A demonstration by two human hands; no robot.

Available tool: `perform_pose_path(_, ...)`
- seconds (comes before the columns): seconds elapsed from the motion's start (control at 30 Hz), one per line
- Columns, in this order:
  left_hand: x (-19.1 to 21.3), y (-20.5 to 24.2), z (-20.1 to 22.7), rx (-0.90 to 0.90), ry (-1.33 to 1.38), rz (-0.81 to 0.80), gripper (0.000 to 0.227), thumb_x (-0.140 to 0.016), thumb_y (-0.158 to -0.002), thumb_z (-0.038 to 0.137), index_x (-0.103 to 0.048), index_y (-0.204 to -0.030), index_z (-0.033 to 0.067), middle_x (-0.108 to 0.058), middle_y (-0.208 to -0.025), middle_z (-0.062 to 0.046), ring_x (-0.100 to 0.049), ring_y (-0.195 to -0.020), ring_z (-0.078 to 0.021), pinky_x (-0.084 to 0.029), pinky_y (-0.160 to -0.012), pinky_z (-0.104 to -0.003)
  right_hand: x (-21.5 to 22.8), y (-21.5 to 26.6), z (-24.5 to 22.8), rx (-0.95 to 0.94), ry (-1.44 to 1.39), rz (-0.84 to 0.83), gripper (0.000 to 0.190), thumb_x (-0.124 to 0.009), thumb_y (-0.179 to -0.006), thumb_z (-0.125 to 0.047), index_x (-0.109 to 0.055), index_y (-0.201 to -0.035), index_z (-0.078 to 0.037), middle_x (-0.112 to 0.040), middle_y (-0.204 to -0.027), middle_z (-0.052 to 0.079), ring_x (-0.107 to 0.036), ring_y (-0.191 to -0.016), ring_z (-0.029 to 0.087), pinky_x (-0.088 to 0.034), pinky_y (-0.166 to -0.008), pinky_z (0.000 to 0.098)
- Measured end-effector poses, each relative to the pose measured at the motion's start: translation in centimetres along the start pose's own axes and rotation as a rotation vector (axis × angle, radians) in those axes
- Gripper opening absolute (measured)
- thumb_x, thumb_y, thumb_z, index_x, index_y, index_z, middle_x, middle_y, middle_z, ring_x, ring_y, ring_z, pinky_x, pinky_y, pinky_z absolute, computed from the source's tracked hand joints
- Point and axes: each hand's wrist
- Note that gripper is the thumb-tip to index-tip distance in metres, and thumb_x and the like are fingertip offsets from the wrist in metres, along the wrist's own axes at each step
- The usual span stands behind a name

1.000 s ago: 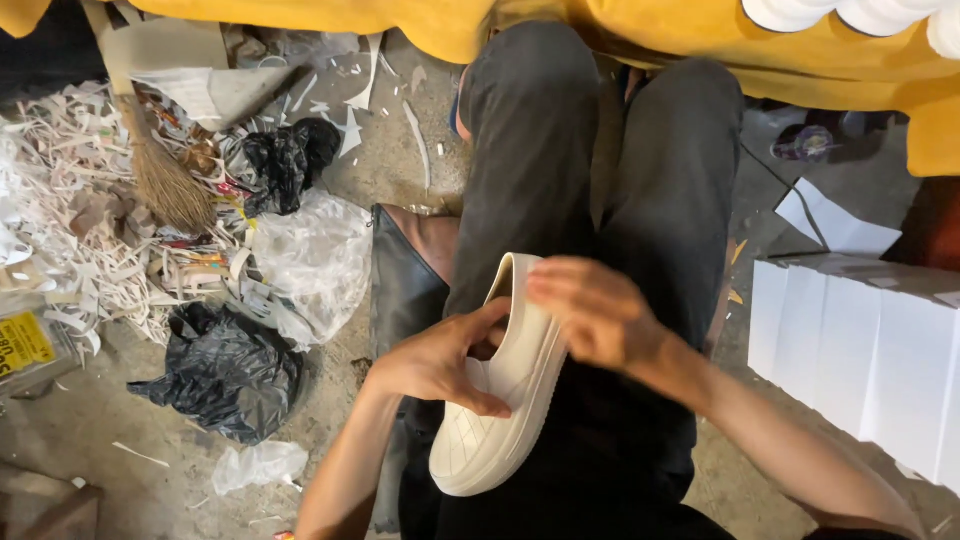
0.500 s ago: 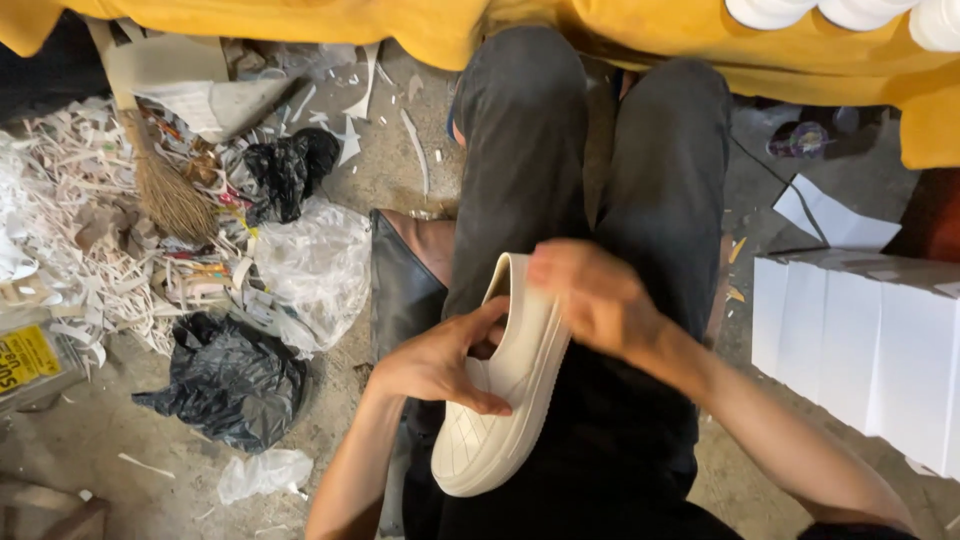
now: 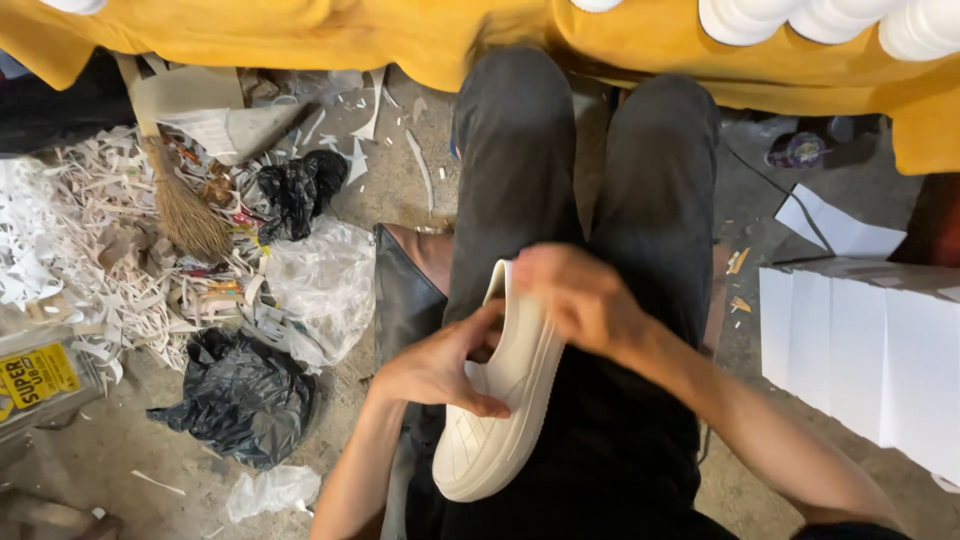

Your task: The person scrubs a white slip-on shoe with a small abrasive pad, focusing on the toe and side areas. They place the shoe on a table with other shoes, then pick up another shoe and continue scrubbing it.

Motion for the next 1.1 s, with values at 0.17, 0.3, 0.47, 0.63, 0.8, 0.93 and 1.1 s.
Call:
perform_pose_path(0.17,-0.1,-0.1,0.7,-0.037,0.058,-0.002,0.103,-0.097,-0.060,0.017,-0.044,-0.148,0.0091,-0.073,-0.095,-0.008,-0.054,-0.067,-0.0122,-0.053,-0.067,-0.028,-1.0,1.2,-3.3,-0.086,-0.071,0.004,0.037,-0.051,-0.092,0.007,-0.075,-0.117,-0.004,-0.072,-0.122,0.010,-0.069,-0.113,0.028,-0.055,-0.107,0.0351)
perform_pose_path(0.3,-0.7,-0.2,1.6,-0.108,0.160,-0.022,0.112,-0.094,-0.062,0.003,-0.033,-0.156,0.0079,-0.072,-0.101,-0.011,-0.042,-0.057,-0.0078,-0.043,-0.059,-0.020,2.7,-0.7,2.6,-0.309,-0.025,0.242,0.040,-0.052,-0.089,0.017,-0.075,-0.113,-0.005,-0.073,-0.122,0.009,-0.071,-0.114,0.028,-0.057,-0.099,0.0386)
perform_pose_path(0.47,-1.1,0.9,4.0,-0.304,0.067,0.047,0.110,-0.090,-0.070,-0.002,-0.026,-0.159,0.0029,-0.067,-0.096,-0.005,-0.036,-0.056,-0.0067,-0.036,-0.051,-0.020,1.2,-0.9,-1.8,-0.723,-0.635,0.687,0.032,-0.054,-0.094,-0.008,-0.066,-0.122,0.000,-0.072,-0.122,0.022,-0.072,-0.105,0.033,-0.057,-0.095,0.0378)
perform_pose_path(0.63,-3.6,-0.2,10.9,-0.475,-0.117,0.173,0.073,-0.084,-0.085,0.007,-0.045,-0.146,-0.0004,-0.054,-0.083,0.003,-0.049,-0.065,-0.0076,-0.047,-0.061,-0.023,1.1,-1.5,-6.6,-0.621,-0.571,0.949,0.027,-0.065,-0.085,-0.008,-0.074,-0.108,0.002,-0.057,-0.130,0.012,-0.062,-0.122,0.019,-0.066,-0.095,0.0419)
perform_pose_path(0.8,-8.3,-3.1,12.4,-0.499,-0.402,0.589,0.039,-0.078,-0.085,0.029,-0.062,-0.109,0.0023,-0.076,-0.107,-0.011,-0.074,-0.098,-0.0269,-0.054,-0.090,-0.036,2.7,-1.1,-10.6,-0.194,-0.777,1.160,0.022,-0.054,-0.099,-0.013,-0.057,-0.116,0.000,-0.057,-0.127,0.021,-0.066,-0.119,0.045,-0.060,-0.103,0.0604)
perform_pose_path(0.93,-9.4,-4.2,11.9,-0.625,-0.309,0.551,0.026,-0.080,-0.088,0.023,-0.066,-0.100,0.0048,-0.076,-0.097,-0.009,-0.075,-0.090,-0.0224,-0.056,-0.083,-0.034,5.0,1.6,-10.1,-0.061,-0.467,1.079,0.017,-0.050,-0.103,-0.014,-0.056,-0.113,-0.001,-0.060,-0.120,0.021,-0.066,-0.120,0.043,-0.065,-0.104,0.0556)
perform_pose_path(1.1,-8.4,-4.5,12.5,-0.663,-0.126,0.258,0.027,-0.085,-0.081,0.019,-0.067,-0.096,0.0062,-0.070,-0.088,-0.001,-0.063,-0.077,-0.0147,-0.050,-0.074,-0.030,8.0,4.8,-11.7,0.168,0.074,0.529,0.024,-0.051,-0.104,-0.020,-0.067,-0.103,-0.003,-0.072,-0.107,0.013,-0.073,-0.111,0.035,-0.067,-0.097,0.0447)
Point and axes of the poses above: each hand's wrist, its own y-axis away from the middle knuckle, its own x-axis out of the back of the hand, z = x × y
